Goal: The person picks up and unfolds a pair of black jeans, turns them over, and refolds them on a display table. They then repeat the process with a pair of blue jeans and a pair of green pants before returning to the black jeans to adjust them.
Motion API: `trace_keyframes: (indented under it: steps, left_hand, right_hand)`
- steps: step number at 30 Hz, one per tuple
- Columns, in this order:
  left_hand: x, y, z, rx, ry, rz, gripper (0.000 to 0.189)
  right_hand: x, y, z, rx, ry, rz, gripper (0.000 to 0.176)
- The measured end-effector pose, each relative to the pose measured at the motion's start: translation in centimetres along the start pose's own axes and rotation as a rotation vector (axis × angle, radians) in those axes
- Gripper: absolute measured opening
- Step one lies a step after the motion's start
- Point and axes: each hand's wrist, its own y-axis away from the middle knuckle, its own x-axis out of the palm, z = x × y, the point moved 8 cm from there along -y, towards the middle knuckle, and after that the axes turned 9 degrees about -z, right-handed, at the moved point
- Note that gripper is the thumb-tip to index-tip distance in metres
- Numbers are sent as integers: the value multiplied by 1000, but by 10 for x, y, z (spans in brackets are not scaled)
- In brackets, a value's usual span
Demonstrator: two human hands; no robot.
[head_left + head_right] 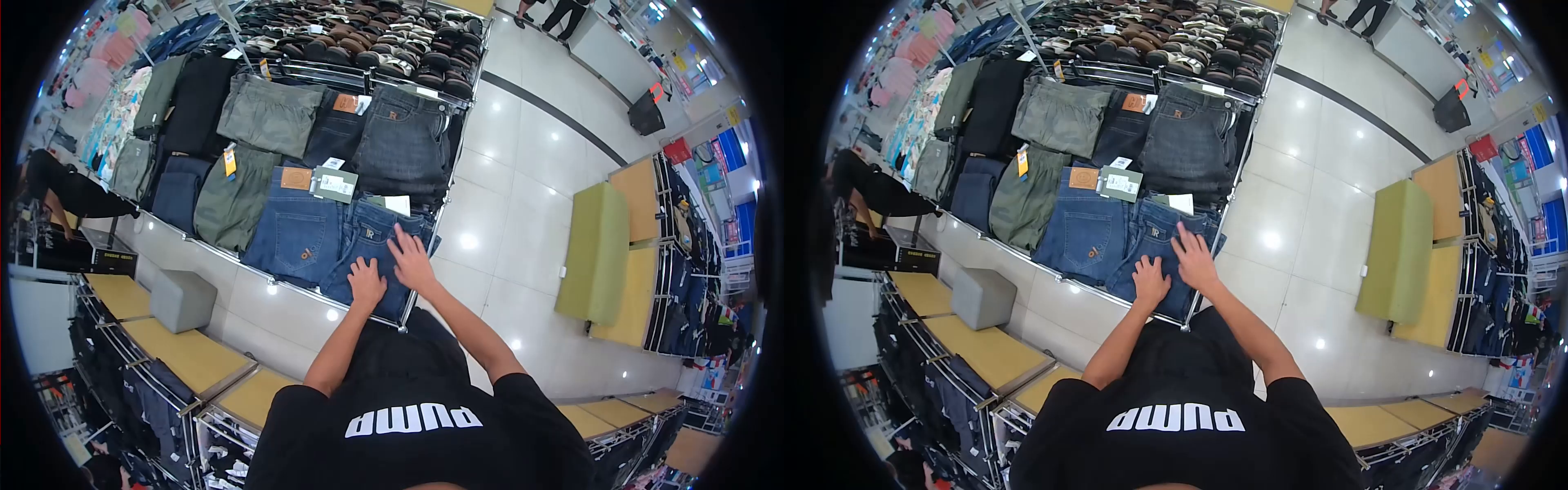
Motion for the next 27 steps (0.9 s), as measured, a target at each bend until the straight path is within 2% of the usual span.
trace_keyframes:
  steps: [2, 6, 8, 9, 11, 13, 15, 16, 17, 21, 23, 25, 27]
  left_hand:
    - [5, -5, 4, -35, 55, 79, 51]
    - [9, -27, 6, -98, 115, 101, 45]
    - [-9, -47, -4, -56, 317, -116, 33]
    - [-9, -58, -8, -65, 314, -121, 33]
    - [-43, -85, -30, 26, 588, -311, 24]
    - [-59, -111, -53, 37, 573, -375, 21]
    - [-66, -136, -75, 95, 543, -487, 35]
    - [-71, -150, -88, 78, 540, -496, 35]
    - [-75, -161, -104, 63, 473, -511, 43]
    - [-58, -196, -145, -23, 302, -541, 61]
    - [-34, -206, -153, -99, 304, -518, 60]
    - [-10, -208, -153, -207, 238, -460, 57]
    - [0, -204, -154, -223, 225, -451, 55]
  right_hand:
    - [-9, -14, -8, 28, 32, -28, 75]
    - [-11, -33, -28, 54, 66, -47, 79]
    - [-9, -36, -36, 56, 22, -48, 79]
    - [-8, -36, -39, 46, 17, -47, 79]
    - [-7, -36, -45, 17, -46, -36, 80]
    - [-7, -34, -52, 17, -130, -38, 76]
    - [-8, -28, -55, -16, -178, -49, 72]
    - [-4, -25, -57, -17, -210, -25, 69]
    - [-4, -21, -61, -38, -215, -13, 69]
    - [-1, 5, -69, -274, -346, 149, 61]
    - [-11, 11, -84, -395, -366, 215, 58]
    - [-18, 24, -92, -538, -424, 409, 56]
    - [-24, 26, -107, -597, -436, 428, 58]
